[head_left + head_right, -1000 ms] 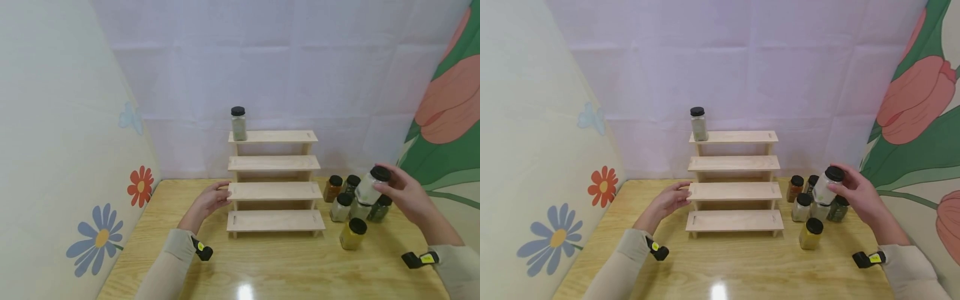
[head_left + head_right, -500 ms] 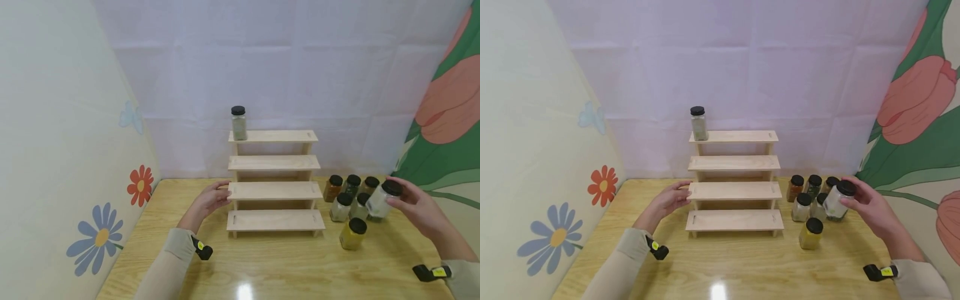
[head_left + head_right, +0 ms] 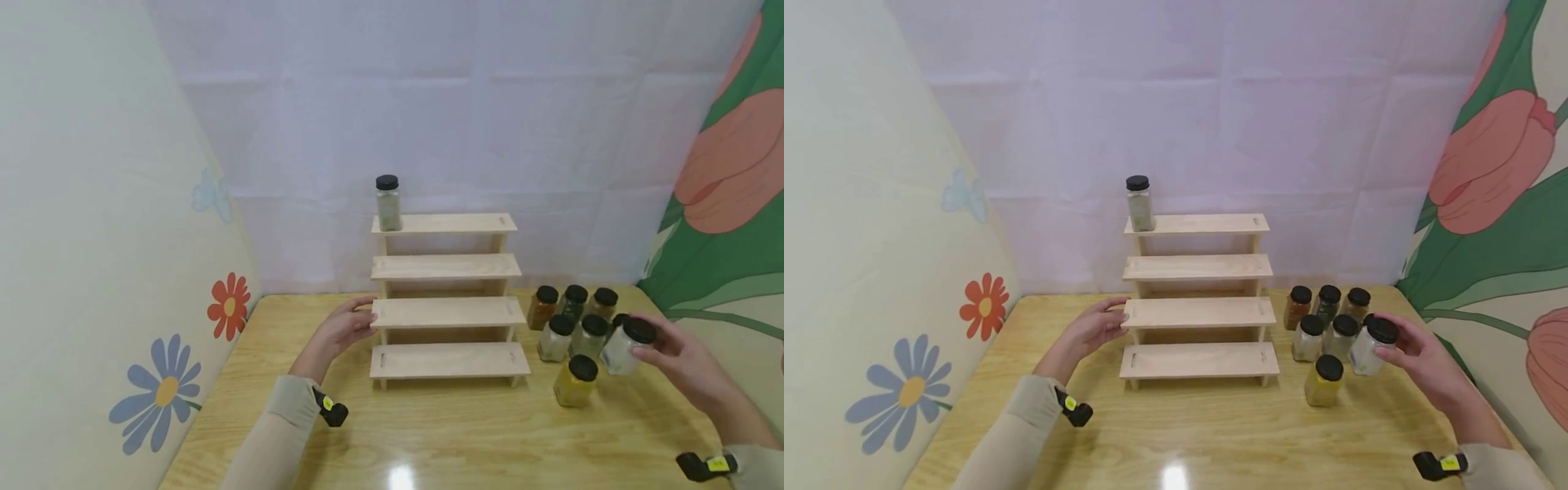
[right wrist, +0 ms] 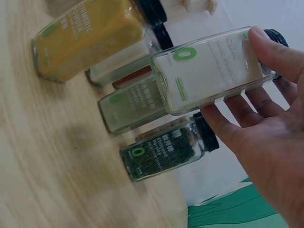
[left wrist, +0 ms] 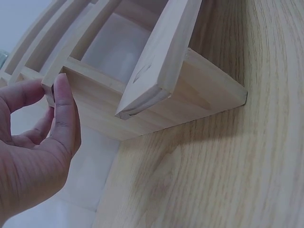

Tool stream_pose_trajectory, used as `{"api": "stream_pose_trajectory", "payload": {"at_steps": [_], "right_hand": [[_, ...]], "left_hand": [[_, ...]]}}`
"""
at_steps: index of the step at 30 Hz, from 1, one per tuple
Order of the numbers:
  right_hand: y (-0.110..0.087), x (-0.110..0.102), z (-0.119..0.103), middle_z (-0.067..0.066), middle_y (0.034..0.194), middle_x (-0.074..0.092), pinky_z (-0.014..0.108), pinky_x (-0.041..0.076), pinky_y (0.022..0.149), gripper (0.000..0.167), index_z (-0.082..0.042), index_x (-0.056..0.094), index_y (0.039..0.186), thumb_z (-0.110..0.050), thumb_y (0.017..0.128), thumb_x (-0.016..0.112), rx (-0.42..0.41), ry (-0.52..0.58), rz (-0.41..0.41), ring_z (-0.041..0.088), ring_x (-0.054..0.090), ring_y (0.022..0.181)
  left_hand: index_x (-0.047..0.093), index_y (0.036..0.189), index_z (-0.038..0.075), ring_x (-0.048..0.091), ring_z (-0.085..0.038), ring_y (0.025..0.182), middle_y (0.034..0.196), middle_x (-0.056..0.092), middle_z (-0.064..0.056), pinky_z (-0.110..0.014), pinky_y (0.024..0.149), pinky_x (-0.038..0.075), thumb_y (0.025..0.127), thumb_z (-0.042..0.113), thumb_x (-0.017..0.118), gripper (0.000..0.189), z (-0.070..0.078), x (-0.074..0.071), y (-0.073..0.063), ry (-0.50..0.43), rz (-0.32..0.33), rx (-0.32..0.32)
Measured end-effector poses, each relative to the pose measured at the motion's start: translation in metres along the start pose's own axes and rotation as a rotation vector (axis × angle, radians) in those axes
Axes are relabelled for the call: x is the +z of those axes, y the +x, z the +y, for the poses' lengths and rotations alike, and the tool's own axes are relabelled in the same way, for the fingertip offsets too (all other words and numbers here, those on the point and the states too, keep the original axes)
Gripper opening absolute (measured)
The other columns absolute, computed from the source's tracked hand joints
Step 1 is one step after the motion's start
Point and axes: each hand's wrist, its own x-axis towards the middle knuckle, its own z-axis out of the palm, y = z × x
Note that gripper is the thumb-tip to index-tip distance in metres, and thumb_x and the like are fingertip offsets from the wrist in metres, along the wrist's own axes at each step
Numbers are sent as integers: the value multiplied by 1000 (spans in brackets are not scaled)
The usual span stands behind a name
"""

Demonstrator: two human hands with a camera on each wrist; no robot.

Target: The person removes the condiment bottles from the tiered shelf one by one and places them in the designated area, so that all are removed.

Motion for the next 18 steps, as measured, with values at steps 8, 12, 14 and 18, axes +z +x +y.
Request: {"api": "stream_pose_trajectory", "payload": {"at_steps": [8, 12, 14, 18], "right_hand": [[-9, -2, 15, -15, 127, 59, 14, 49, 83, 59, -11, 43, 152, 14, 99, 49, 73, -115, 9, -1, 60, 104], [-12, -2, 20, -18, 125, 62, 13, 50, 82, 57, -10, 46, 149, 14, 98, 53, 84, -169, 16, -4, 60, 106], [-13, -1, 23, -21, 127, 60, 12, 49, 82, 57, -10, 46, 150, 13, 98, 53, 88, -174, 14, -7, 58, 109], [-15, -1, 26, -26, 129, 57, 11, 48, 83, 56, -9, 45, 150, 11, 98, 54, 126, -205, 16, -11, 55, 113]], "left_hand": [[29, 156, -2, 65, -10, 80, 110, 64, -6, -23, 71, 57, 99, -5, 54, 63, -1, 2, 1, -15, 2, 1], [30, 155, -2, 65, -10, 80, 107, 64, -5, -23, 71, 57, 99, -5, 54, 62, -2, 3, 1, -27, 2, 1], [29, 156, -2, 65, -10, 80, 107, 64, -5, -22, 72, 57, 99, -5, 54, 62, -1, 3, 1, -27, 0, 3], [29, 155, -3, 65, -10, 80, 107, 64, -4, -22, 72, 57, 99, -5, 54, 62, -1, 2, 0, -26, -1, 7]]}}
